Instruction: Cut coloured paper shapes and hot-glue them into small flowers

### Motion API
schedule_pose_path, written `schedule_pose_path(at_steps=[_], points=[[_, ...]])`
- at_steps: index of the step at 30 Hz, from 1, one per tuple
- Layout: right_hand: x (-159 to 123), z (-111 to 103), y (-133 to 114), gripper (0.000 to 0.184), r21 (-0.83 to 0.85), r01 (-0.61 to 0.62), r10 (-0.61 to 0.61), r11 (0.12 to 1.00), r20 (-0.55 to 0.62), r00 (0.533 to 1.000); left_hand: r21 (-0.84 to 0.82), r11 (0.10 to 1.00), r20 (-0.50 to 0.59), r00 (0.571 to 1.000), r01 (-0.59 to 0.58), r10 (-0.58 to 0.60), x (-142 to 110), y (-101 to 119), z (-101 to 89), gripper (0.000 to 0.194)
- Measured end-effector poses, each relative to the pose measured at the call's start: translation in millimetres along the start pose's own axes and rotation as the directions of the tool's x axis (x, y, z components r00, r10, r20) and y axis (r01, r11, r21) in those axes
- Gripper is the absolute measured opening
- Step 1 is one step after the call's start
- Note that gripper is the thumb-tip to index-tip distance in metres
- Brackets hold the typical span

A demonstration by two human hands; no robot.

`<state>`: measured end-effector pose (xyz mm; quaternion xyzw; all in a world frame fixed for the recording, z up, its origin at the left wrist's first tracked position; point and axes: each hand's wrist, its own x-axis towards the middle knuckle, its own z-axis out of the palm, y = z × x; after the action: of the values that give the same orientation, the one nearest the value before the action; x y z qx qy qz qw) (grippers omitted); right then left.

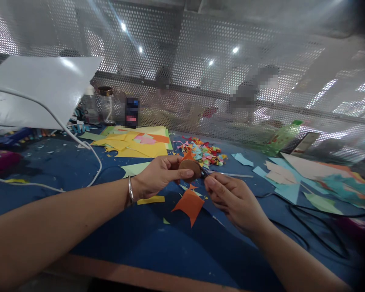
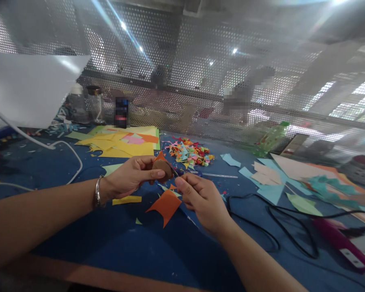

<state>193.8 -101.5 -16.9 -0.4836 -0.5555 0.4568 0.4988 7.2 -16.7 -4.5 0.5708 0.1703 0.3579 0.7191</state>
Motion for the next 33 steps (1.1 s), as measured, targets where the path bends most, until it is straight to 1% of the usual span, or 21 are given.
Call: schedule_pose_path(at_steps=[8,14,22,29,33], points=[[0.9,-2.1,-6.2,0.048,-0.046,-0.004,0.005,0.999,0.015,1.000,0.052,0.999,0.018,1.000,-0.015,0.015,0.1,1.9,-3.1,0.016],[1.5,-2.1,-8.7,0.049,-0.072,-0.009,0.011,0.997,0.023,1.000,0.082,0.997,0.005,1.000,0.011,-0.011,0.6,2.7,-4.2,0.017],[0.3,-3.5,-7.3,0.051,-0.083,-0.007,0.010,0.997,0.033,0.999,0.068,0.997,0.033,0.998,0.046,-0.049,-0.6,7.8,-3.1,0.006],[1.1,-4.7,-6.8,0.050,-0.124,-0.005,0.008,0.992,0.027,1.000,0.089,0.995,0.061,0.996,0.054,-0.059,1.3,2.9,-7.1,0.015],[1.0,-5.2,-6.4,0.051,-0.147,-0.001,0.005,0.989,0.027,1.000,0.138,0.989,0.058,0.997,0.043,-0.052,1.0,3.6,-8.3,0.011]])
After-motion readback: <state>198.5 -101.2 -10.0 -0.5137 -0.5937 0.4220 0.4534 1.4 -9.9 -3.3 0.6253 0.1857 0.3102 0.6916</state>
